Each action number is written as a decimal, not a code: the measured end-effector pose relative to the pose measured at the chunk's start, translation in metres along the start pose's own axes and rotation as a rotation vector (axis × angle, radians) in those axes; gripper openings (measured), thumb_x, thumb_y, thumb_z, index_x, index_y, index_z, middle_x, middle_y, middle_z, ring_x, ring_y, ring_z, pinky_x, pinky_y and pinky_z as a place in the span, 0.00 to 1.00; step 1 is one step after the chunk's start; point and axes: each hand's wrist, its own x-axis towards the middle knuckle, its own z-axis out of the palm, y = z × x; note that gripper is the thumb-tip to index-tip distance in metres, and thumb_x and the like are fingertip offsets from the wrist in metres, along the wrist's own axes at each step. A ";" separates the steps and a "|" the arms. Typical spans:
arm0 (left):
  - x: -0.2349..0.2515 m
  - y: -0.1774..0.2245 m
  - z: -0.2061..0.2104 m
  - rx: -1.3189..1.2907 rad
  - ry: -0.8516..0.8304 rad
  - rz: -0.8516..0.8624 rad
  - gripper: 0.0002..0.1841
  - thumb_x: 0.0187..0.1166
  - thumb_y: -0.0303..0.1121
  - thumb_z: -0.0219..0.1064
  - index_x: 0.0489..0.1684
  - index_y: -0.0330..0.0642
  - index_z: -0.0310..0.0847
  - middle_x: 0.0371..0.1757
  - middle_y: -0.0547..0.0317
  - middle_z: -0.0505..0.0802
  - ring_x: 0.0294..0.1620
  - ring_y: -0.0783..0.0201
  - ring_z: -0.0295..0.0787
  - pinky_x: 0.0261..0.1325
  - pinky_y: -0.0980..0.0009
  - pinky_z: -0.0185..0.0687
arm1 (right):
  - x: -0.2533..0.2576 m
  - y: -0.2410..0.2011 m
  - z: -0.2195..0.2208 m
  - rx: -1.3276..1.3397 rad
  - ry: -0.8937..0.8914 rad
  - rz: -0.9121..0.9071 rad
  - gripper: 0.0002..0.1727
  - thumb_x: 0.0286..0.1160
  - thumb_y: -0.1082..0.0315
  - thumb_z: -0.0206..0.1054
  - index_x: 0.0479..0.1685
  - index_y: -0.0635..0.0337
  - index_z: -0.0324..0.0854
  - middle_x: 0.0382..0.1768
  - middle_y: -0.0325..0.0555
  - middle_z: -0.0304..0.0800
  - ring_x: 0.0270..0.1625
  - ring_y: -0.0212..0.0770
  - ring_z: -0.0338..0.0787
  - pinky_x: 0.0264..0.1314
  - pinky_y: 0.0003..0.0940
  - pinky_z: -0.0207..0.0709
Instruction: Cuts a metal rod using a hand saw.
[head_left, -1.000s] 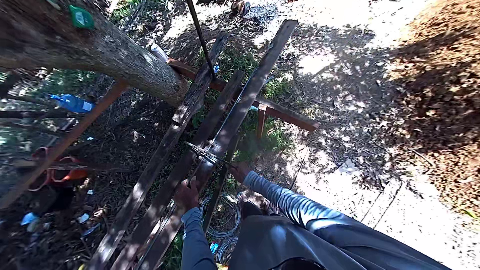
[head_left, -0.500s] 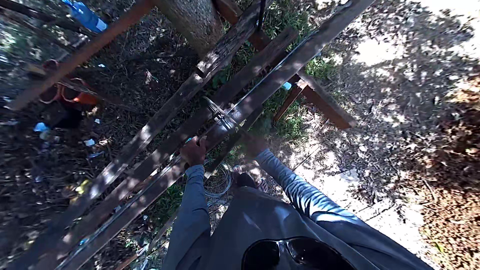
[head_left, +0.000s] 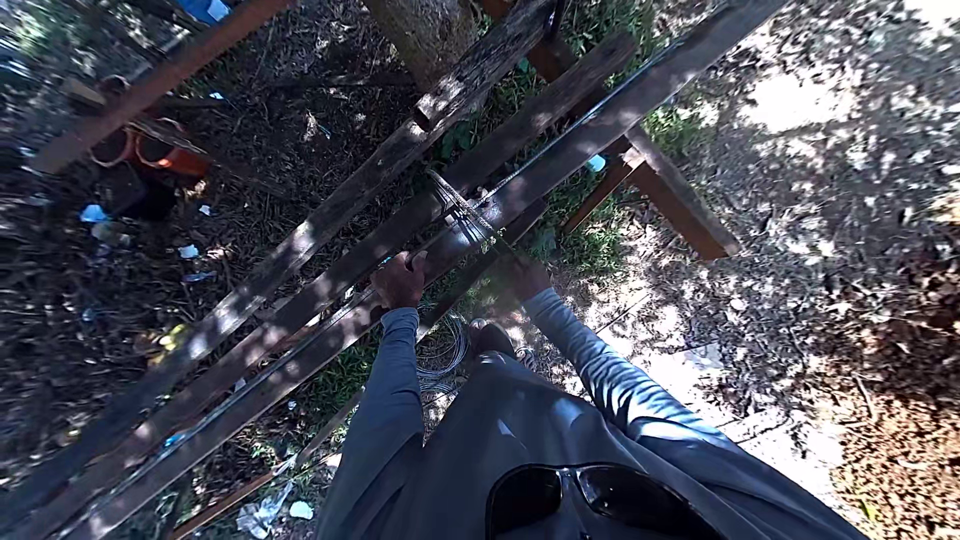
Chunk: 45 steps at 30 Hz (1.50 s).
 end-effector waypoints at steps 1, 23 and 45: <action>-0.001 0.000 -0.001 0.000 0.003 0.006 0.37 0.81 0.75 0.44 0.54 0.55 0.88 0.49 0.54 0.95 0.54 0.49 0.92 0.64 0.39 0.78 | 0.001 0.001 0.001 0.000 -0.001 -0.002 0.28 0.93 0.48 0.52 0.41 0.65 0.86 0.29 0.58 0.86 0.35 0.55 0.88 0.45 0.61 0.80; -0.001 -0.007 0.006 -0.013 -0.059 0.008 0.36 0.82 0.73 0.45 0.55 0.55 0.88 0.51 0.54 0.95 0.55 0.49 0.91 0.66 0.39 0.78 | 0.048 -0.014 0.023 -0.071 0.059 -0.099 0.28 0.90 0.47 0.53 0.36 0.64 0.85 0.26 0.55 0.86 0.32 0.53 0.88 0.39 0.60 0.79; 0.020 -0.012 -0.007 0.015 -0.110 0.025 0.36 0.82 0.74 0.44 0.38 0.53 0.88 0.36 0.52 0.94 0.43 0.47 0.92 0.43 0.40 0.81 | 0.067 -0.024 0.038 0.054 0.083 -0.095 0.26 0.89 0.47 0.56 0.38 0.62 0.87 0.24 0.51 0.85 0.30 0.48 0.86 0.37 0.56 0.79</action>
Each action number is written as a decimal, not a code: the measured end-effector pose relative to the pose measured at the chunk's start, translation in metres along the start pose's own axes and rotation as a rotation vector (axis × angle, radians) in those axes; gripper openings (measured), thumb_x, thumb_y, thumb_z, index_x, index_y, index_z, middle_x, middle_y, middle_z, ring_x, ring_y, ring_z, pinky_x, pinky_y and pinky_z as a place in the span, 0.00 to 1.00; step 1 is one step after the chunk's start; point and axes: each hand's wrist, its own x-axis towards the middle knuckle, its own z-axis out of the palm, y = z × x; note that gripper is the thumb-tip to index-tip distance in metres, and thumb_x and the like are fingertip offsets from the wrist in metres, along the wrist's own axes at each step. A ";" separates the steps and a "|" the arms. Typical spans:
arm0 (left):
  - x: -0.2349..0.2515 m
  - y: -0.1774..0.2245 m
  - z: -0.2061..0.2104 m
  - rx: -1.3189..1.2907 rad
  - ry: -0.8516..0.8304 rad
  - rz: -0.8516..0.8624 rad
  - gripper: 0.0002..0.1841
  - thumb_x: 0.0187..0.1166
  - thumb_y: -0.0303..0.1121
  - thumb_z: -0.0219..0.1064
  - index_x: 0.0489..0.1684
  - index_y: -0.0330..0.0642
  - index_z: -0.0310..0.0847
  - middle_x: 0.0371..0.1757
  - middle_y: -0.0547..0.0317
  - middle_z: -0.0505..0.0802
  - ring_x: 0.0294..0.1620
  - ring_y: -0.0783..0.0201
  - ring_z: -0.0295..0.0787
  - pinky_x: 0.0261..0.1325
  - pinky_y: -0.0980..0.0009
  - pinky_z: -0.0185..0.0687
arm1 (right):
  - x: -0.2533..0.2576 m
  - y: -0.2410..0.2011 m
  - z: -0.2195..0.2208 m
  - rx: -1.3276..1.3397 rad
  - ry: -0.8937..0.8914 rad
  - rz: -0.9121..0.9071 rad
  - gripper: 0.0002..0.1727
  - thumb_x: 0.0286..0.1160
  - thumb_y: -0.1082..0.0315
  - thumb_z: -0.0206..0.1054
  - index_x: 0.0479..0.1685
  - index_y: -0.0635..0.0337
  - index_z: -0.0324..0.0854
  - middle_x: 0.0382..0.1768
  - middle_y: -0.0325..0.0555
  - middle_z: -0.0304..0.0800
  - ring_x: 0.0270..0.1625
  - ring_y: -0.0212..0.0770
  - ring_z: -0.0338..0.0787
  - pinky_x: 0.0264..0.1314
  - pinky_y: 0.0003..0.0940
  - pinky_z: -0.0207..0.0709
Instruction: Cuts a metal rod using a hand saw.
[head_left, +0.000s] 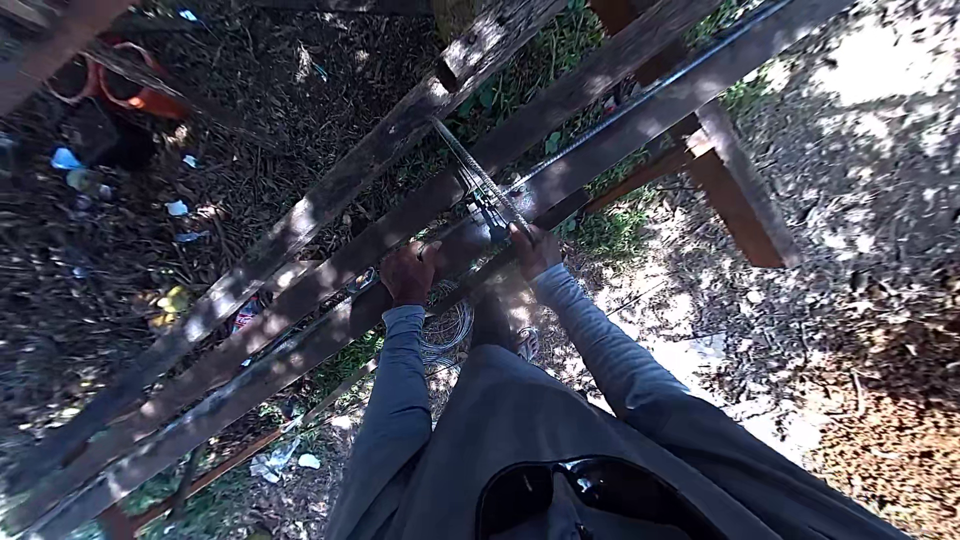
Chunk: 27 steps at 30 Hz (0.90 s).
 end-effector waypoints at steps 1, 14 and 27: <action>0.001 0.001 -0.001 -0.003 -0.011 0.004 0.37 0.82 0.74 0.44 0.37 0.52 0.87 0.35 0.51 0.93 0.42 0.46 0.92 0.41 0.40 0.81 | 0.001 0.000 0.001 0.015 0.012 -0.014 0.26 0.89 0.48 0.56 0.37 0.61 0.86 0.23 0.49 0.84 0.28 0.46 0.85 0.35 0.54 0.78; 0.012 0.029 0.002 -0.026 0.019 0.069 0.36 0.81 0.74 0.45 0.50 0.57 0.92 0.45 0.57 0.97 0.49 0.52 0.95 0.50 0.44 0.86 | -0.002 -0.006 -0.005 -0.016 -0.019 0.012 0.25 0.89 0.49 0.56 0.36 0.61 0.86 0.24 0.52 0.85 0.31 0.50 0.87 0.39 0.57 0.78; 0.019 0.026 0.015 -0.016 0.131 0.137 0.36 0.84 0.71 0.43 0.38 0.52 0.89 0.36 0.55 0.95 0.40 0.51 0.93 0.41 0.47 0.83 | -0.101 0.026 -0.048 -0.115 0.043 0.021 0.28 0.88 0.50 0.52 0.30 0.63 0.84 0.16 0.42 0.76 0.21 0.38 0.78 0.28 0.43 0.75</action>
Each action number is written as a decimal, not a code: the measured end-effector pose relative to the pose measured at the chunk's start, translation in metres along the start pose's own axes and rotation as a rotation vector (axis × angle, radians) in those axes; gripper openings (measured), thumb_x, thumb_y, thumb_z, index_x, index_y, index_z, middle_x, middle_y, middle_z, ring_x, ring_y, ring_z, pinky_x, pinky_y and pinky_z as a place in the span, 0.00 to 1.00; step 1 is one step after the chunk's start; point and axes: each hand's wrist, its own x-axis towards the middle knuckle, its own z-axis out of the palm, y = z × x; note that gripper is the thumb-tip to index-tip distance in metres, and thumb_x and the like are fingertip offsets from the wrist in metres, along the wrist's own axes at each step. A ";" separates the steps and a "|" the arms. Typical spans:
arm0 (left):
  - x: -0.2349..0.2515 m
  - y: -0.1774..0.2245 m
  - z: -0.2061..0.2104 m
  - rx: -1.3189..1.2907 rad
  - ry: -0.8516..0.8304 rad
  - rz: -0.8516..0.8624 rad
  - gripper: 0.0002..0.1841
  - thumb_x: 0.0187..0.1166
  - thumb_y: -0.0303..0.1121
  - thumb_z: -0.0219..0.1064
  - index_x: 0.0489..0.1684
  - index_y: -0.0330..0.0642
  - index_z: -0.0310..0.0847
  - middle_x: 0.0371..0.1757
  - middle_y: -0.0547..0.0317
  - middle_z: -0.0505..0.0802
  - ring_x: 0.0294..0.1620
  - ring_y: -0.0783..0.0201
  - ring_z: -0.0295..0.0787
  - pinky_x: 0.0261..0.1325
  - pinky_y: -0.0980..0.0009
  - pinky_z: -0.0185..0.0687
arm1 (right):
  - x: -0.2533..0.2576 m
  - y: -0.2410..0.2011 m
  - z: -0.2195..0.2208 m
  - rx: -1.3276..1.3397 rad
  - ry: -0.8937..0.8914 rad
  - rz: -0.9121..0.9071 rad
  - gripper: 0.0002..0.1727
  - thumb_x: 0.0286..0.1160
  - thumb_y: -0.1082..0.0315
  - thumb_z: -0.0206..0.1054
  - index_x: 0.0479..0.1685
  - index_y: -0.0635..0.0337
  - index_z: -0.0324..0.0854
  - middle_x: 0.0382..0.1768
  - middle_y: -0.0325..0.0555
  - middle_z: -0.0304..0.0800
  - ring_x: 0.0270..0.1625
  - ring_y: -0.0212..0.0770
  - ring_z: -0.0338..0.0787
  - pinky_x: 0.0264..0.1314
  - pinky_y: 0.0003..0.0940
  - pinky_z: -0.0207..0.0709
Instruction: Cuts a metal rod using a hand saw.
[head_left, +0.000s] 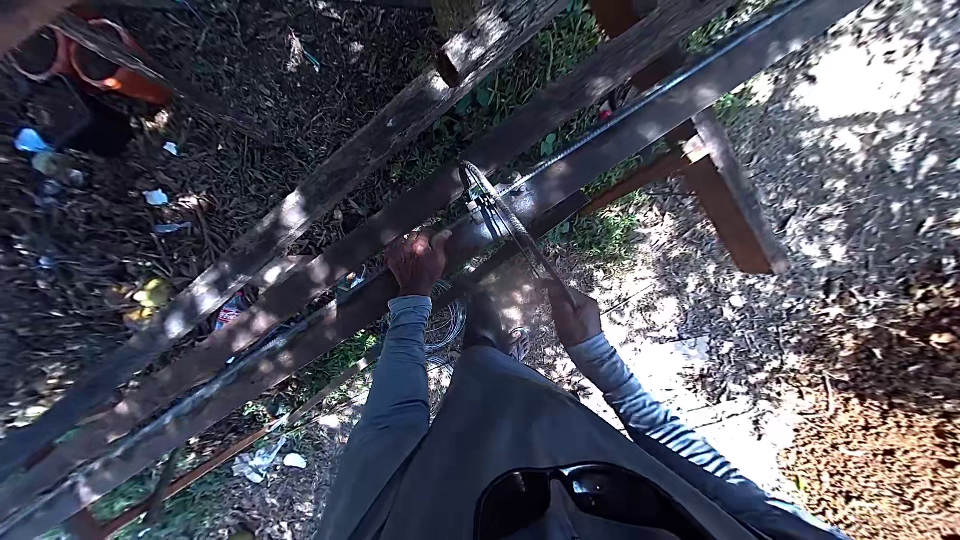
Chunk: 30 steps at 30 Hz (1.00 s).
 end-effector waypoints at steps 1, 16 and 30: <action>0.001 0.000 0.000 -0.007 0.001 0.004 0.36 0.84 0.71 0.43 0.38 0.52 0.90 0.36 0.55 0.95 0.40 0.51 0.93 0.42 0.47 0.83 | 0.020 -0.016 0.008 -0.032 -0.027 0.012 0.28 0.89 0.51 0.52 0.32 0.66 0.85 0.19 0.49 0.80 0.25 0.45 0.83 0.33 0.50 0.77; -0.002 -0.003 0.001 -0.020 -0.027 0.003 0.35 0.84 0.70 0.45 0.42 0.52 0.90 0.41 0.56 0.95 0.45 0.52 0.92 0.48 0.48 0.84 | -0.022 0.026 0.000 0.069 0.035 -0.086 0.29 0.88 0.47 0.50 0.34 0.60 0.86 0.15 0.35 0.75 0.18 0.31 0.75 0.23 0.37 0.73; 0.000 0.000 -0.002 -0.008 -0.043 -0.030 0.34 0.83 0.72 0.45 0.42 0.55 0.90 0.40 0.58 0.94 0.46 0.53 0.92 0.48 0.47 0.84 | 0.002 0.028 0.018 0.025 0.029 -0.076 0.30 0.89 0.47 0.50 0.41 0.64 0.89 0.20 0.46 0.83 0.24 0.40 0.83 0.31 0.47 0.80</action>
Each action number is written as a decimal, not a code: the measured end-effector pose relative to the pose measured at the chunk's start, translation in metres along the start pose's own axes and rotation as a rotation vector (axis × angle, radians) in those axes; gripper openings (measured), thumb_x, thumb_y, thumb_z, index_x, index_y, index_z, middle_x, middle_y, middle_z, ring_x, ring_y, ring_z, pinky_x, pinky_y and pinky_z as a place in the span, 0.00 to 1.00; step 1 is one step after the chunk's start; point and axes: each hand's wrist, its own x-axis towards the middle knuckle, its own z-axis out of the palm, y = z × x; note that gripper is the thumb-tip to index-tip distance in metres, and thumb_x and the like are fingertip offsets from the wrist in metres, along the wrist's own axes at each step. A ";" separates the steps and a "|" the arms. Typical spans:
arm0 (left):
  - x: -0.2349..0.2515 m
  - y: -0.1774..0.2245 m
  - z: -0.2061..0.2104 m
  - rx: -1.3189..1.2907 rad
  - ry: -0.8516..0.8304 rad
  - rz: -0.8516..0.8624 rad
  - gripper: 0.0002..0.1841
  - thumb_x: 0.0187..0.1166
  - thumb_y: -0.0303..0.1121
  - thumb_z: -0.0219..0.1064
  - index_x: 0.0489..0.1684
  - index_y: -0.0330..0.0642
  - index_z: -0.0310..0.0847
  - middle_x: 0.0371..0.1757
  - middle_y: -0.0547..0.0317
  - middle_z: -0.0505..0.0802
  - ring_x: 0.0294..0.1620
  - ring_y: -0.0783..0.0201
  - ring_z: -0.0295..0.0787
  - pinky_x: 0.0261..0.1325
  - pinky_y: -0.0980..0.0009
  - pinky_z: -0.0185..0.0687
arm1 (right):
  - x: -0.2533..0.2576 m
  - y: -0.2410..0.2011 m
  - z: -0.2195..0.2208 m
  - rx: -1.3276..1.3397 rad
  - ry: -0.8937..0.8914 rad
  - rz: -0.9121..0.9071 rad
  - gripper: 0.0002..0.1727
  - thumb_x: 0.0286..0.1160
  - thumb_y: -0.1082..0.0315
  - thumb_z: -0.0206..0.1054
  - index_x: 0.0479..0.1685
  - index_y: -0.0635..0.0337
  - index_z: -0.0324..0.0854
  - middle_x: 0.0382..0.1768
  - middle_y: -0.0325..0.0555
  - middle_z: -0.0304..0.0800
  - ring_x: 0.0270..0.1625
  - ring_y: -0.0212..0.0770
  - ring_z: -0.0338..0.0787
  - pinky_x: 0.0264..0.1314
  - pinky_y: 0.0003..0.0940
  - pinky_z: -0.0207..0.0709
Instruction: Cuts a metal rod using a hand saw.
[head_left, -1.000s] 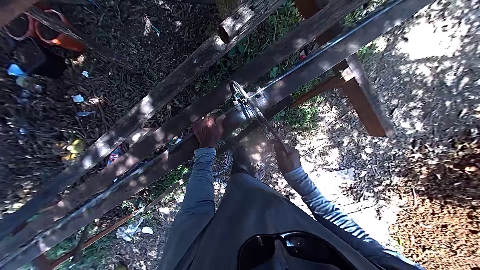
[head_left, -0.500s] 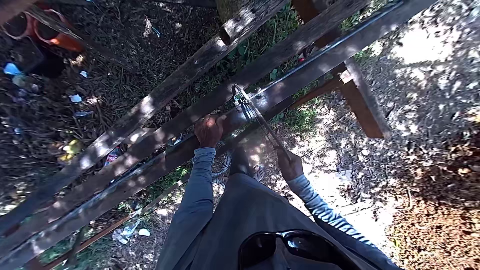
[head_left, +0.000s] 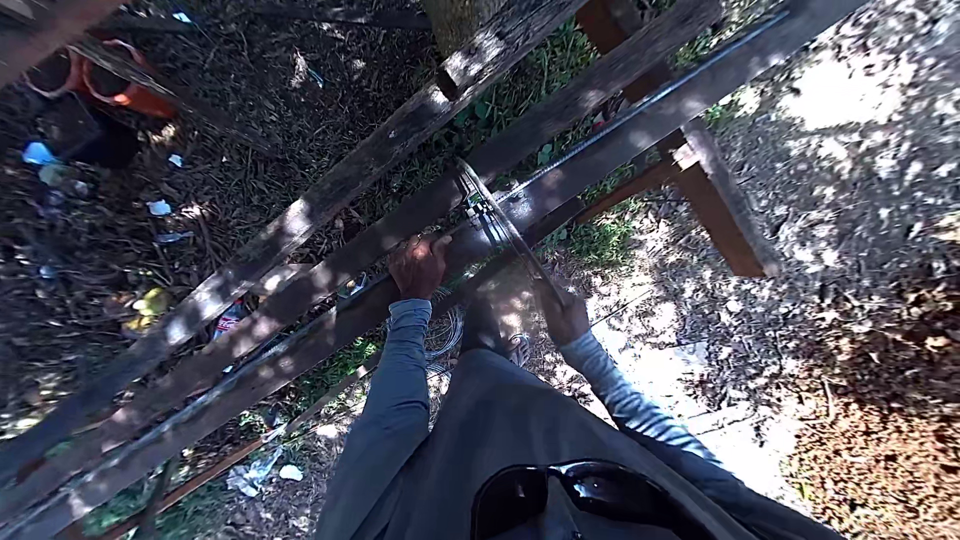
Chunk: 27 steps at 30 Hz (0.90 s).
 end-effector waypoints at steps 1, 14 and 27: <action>0.000 0.000 0.000 -0.002 0.003 0.008 0.35 0.84 0.71 0.45 0.40 0.53 0.90 0.40 0.56 0.93 0.46 0.52 0.92 0.48 0.47 0.84 | -0.018 0.007 -0.009 0.016 0.007 -0.010 0.29 0.89 0.49 0.50 0.45 0.64 0.90 0.19 0.42 0.82 0.22 0.36 0.81 0.29 0.43 0.79; -0.001 -0.001 -0.001 0.029 0.017 0.017 0.33 0.84 0.71 0.45 0.42 0.57 0.90 0.40 0.59 0.94 0.46 0.54 0.92 0.47 0.49 0.86 | 0.079 -0.045 0.030 0.009 -0.055 0.029 0.29 0.90 0.44 0.53 0.36 0.62 0.86 0.23 0.52 0.84 0.29 0.52 0.87 0.36 0.59 0.80; -0.001 -0.005 0.004 -0.004 0.005 0.031 0.34 0.85 0.70 0.44 0.44 0.54 0.91 0.44 0.58 0.95 0.50 0.54 0.92 0.54 0.49 0.85 | 0.114 -0.062 0.047 0.002 -0.054 0.055 0.28 0.88 0.48 0.56 0.36 0.66 0.86 0.27 0.56 0.87 0.33 0.53 0.89 0.42 0.60 0.81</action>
